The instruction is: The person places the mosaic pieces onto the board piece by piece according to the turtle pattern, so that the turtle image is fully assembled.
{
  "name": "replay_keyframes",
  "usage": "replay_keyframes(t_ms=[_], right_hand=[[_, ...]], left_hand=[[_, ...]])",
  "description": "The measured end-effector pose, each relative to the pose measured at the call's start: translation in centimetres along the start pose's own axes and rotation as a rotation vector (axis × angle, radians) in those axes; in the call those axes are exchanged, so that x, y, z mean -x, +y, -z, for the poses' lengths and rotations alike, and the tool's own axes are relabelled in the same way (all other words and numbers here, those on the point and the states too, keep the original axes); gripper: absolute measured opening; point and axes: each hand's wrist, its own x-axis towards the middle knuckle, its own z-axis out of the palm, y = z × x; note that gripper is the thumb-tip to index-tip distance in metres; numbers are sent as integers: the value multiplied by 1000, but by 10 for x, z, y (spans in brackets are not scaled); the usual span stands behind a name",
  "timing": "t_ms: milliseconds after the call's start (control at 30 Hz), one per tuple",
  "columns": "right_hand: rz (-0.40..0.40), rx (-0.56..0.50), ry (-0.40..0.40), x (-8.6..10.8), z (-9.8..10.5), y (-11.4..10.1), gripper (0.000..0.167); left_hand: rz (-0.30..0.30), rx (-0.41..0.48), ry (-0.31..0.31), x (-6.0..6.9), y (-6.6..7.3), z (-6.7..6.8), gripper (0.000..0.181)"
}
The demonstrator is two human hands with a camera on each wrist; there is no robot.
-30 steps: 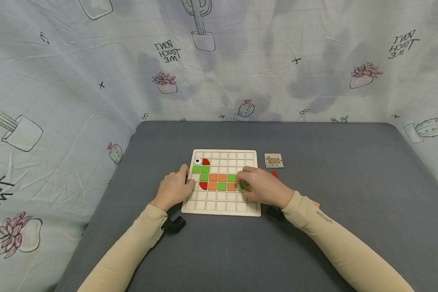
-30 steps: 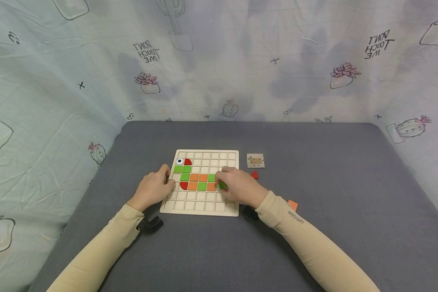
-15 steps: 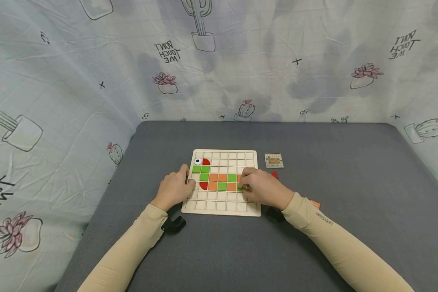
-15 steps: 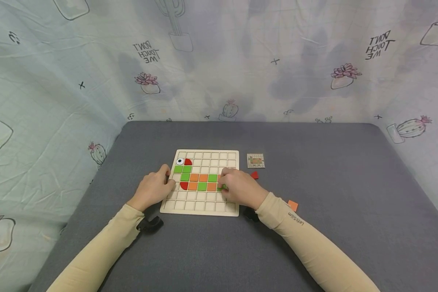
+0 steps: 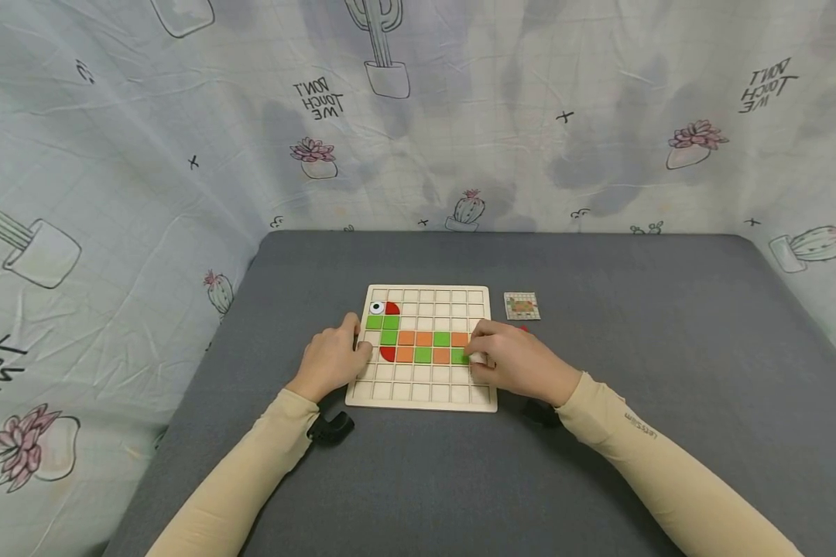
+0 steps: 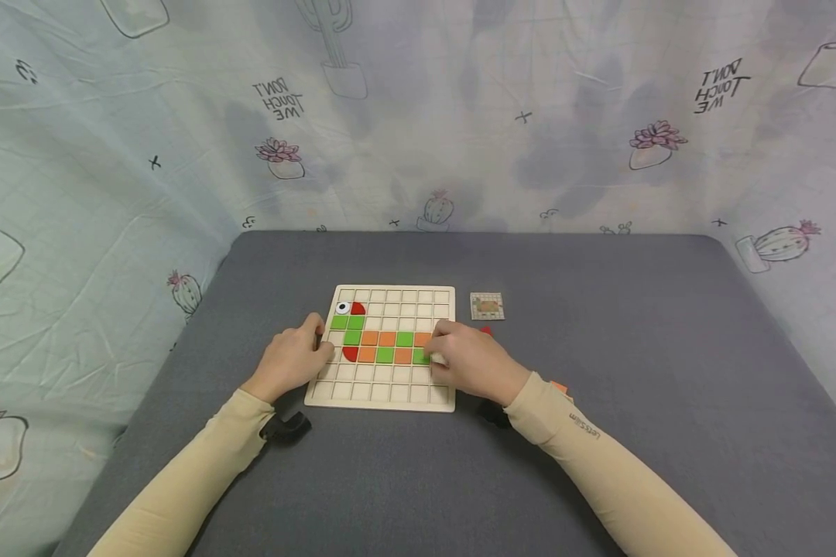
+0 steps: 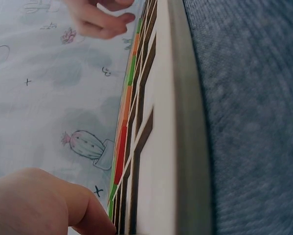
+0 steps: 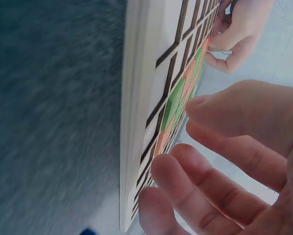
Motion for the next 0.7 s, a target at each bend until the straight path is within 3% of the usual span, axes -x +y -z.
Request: replay_keyframes(t_ms=[300, 700], right_hand=[[-75, 78, -2, 30, 15, 5, 21], [-147, 85, 43, 65, 37, 12, 27]], left_hand=[[-2, 2, -3, 0, 0, 0, 22], [-3, -8, 2, 1, 0, 0, 24]])
